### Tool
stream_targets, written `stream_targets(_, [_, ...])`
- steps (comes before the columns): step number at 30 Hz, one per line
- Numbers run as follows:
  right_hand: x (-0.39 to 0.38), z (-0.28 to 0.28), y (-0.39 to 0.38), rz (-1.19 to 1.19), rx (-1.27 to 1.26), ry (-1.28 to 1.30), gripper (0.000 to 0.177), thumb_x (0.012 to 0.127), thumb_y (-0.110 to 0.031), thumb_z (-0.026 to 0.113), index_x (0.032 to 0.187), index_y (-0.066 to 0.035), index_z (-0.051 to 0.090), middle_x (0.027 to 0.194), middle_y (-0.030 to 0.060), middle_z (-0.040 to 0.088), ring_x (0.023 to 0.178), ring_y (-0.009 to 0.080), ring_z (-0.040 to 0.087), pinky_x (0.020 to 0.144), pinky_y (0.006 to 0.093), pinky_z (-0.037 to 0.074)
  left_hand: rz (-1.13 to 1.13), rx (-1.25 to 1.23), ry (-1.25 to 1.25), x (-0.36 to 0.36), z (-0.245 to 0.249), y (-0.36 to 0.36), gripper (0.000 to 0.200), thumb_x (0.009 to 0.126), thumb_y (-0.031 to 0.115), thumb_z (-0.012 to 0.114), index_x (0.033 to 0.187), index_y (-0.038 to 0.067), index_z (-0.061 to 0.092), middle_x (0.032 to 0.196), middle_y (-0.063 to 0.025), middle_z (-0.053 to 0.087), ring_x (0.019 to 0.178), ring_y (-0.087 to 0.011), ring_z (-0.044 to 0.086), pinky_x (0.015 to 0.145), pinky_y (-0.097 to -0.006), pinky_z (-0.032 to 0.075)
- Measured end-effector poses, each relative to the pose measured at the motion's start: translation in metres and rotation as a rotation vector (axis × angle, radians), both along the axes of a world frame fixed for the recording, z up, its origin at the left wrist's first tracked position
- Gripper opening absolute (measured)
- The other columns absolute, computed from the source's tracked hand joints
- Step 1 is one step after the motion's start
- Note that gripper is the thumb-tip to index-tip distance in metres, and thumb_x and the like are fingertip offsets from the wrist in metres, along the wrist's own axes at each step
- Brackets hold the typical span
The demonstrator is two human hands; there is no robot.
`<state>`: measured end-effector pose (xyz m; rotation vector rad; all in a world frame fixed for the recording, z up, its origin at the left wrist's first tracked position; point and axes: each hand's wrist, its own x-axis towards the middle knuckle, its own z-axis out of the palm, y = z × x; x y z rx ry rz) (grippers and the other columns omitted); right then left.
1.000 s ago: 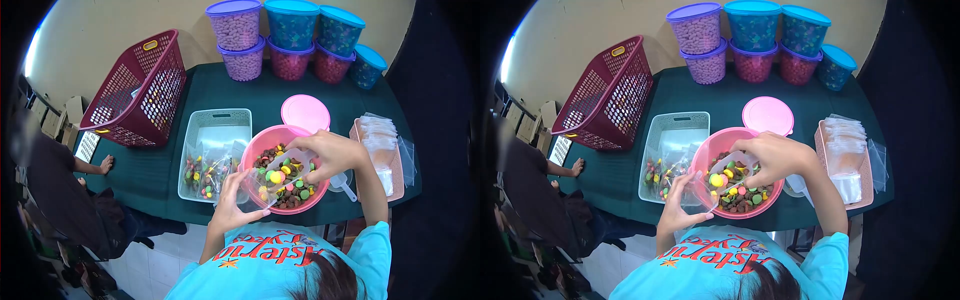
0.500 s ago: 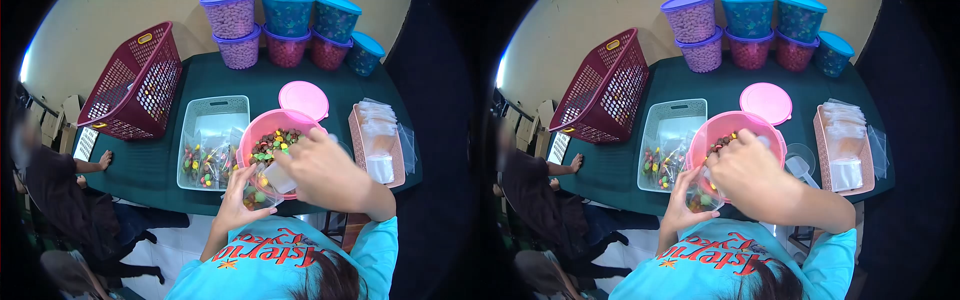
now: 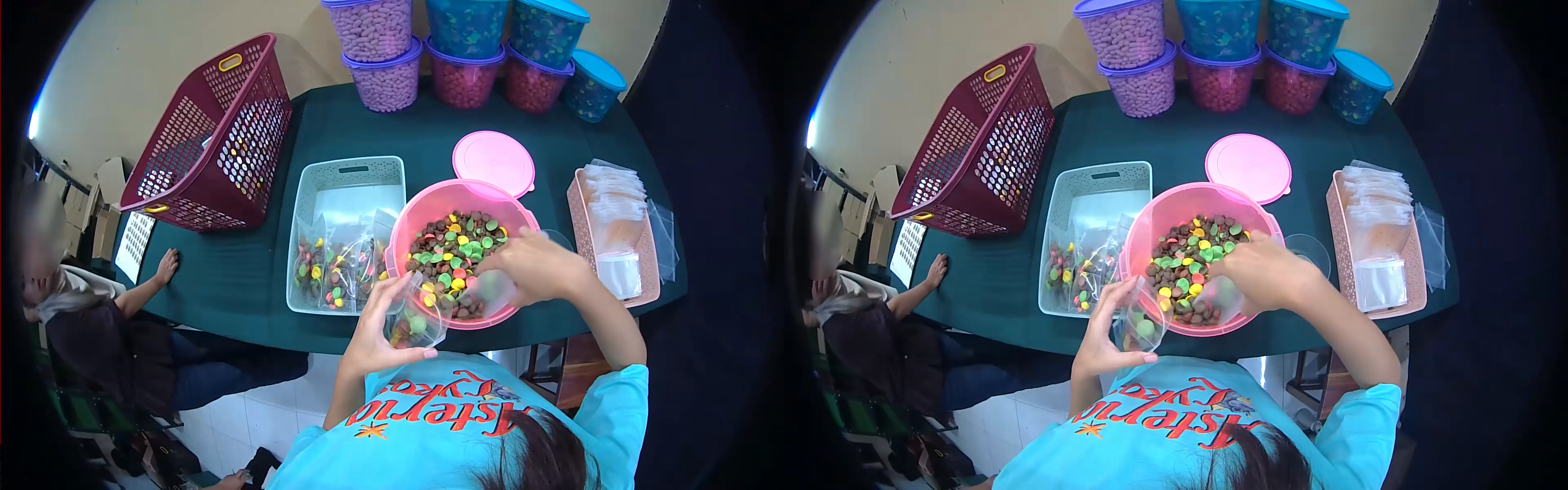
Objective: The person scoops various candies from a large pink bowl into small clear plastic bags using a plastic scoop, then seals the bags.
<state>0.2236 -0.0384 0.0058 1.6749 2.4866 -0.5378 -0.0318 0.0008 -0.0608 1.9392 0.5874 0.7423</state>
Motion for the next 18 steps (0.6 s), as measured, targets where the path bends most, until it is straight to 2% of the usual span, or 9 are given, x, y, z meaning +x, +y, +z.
stream_targets(4, [-0.004, -0.026, 0.01, -0.029, -0.077, 0.097, 0.056, 0.051, -0.017, 0.069, 0.105, -0.007, 0.058, 0.077, 0.0118, 0.062, 0.076, 0.0265, 0.06, 0.076, 0.0361, 0.04, -0.002, -0.031, -0.064, -0.005, -0.014, 0.01, 0.096, 0.048, 0.03, 0.082, 0.127, 0.003, 0.036, 0.119, -0.014, 0.04, 0.11, -0.0268, 0.044, 0.092, -0.0379, 0.036])
stream_targets(6, [-0.005, -0.039, 0.014, -0.051, 0.028, 0.31, 0.062, 0.048, -0.02, 0.07, 0.106, -0.004, 0.056, 0.079, 0.0147, 0.062, 0.075, 0.028, 0.06, 0.075, 0.038, 0.04, 0.02, -0.11, -0.144, -0.006, -0.016, 0.014, 0.097, 0.047, 0.03, 0.082, 0.127, 0.002, 0.036, 0.119, -0.014, 0.041, 0.11, -0.0266, 0.044, 0.091, -0.0376, 0.036])
stream_targets(8, [-0.005, -0.037, 0.021, -0.053, 0.008, 0.27, 0.063, 0.051, -0.021, 0.071, 0.108, -0.002, 0.053, 0.082, 0.0151, 0.061, 0.08, 0.0284, 0.059, 0.077, 0.0385, 0.04, 0.038, -0.13, -0.138, -0.009, -0.018, 0.019, 0.097, 0.047, 0.031, 0.082, 0.127, 0.001, 0.036, 0.118, -0.0134, 0.041, 0.109, -0.0262, 0.044, 0.09, -0.0373, 0.037])
stream_targets(10, [-0.003, -0.037, 0.029, -0.093, 0.284, 0.157, 0.062, 0.055, -0.023, 0.071, 0.11, -0.003, 0.051, 0.086, 0.013, 0.059, 0.086, 0.0276, 0.057, 0.077, 0.038, 0.039, 0.034, -0.14, -0.121, -0.01, -0.017, 0.024, 0.097, 0.048, 0.032, 0.082, 0.127, 0.001, 0.036, 0.117, -0.0131, 0.041, 0.109, -0.0256, 0.044, 0.089, -0.037, 0.037])
stream_targets(11, [-0.001, -0.036, 0.037, -0.107, 0.345, 0.049, 0.058, 0.059, -0.022, 0.071, 0.111, -0.005, 0.05, 0.088, 0.0103, 0.058, 0.088, 0.0247, 0.055, 0.077, 0.0366, 0.037, 0.031, -0.127, -0.105, -0.01, -0.017, 0.026, 0.096, 0.048, 0.033, 0.082, 0.127, 0.001, 0.037, 0.116, -0.013, 0.041, 0.109, -0.0254, 0.044, 0.089, -0.0365, 0.037])
stream_targets(16, [-0.002, -0.05, 0.069, -0.104, 0.457, -0.074, 0.049, 0.061, -0.011, 0.067, 0.108, -0.01, 0.053, 0.086, 0.0069, 0.058, 0.085, 0.0195, 0.055, 0.077, 0.0345, 0.036, 0.047, -0.149, -0.091, -0.009, -0.016, 0.03, 0.096, 0.048, 0.033, 0.082, 0.127, 0.001, 0.037, 0.116, -0.0133, 0.041, 0.109, -0.025, 0.043, 0.089, -0.0364, 0.037])
stream_targets(18, [-0.005, -0.063, 0.075, -0.009, 0.472, -0.046, 0.046, 0.06, -0.009, 0.067, 0.106, -0.011, 0.056, 0.085, 0.0055, 0.058, 0.086, 0.0191, 0.055, 0.077, 0.0342, 0.036, 0.055, -0.143, -0.084, -0.009, -0.016, 0.03, 0.096, 0.048, 0.034, 0.081, 0.126, 0.001, 0.037, 0.116, -0.0134, 0.042, 0.109, -0.025, 0.042, 0.089, -0.0364, 0.037])
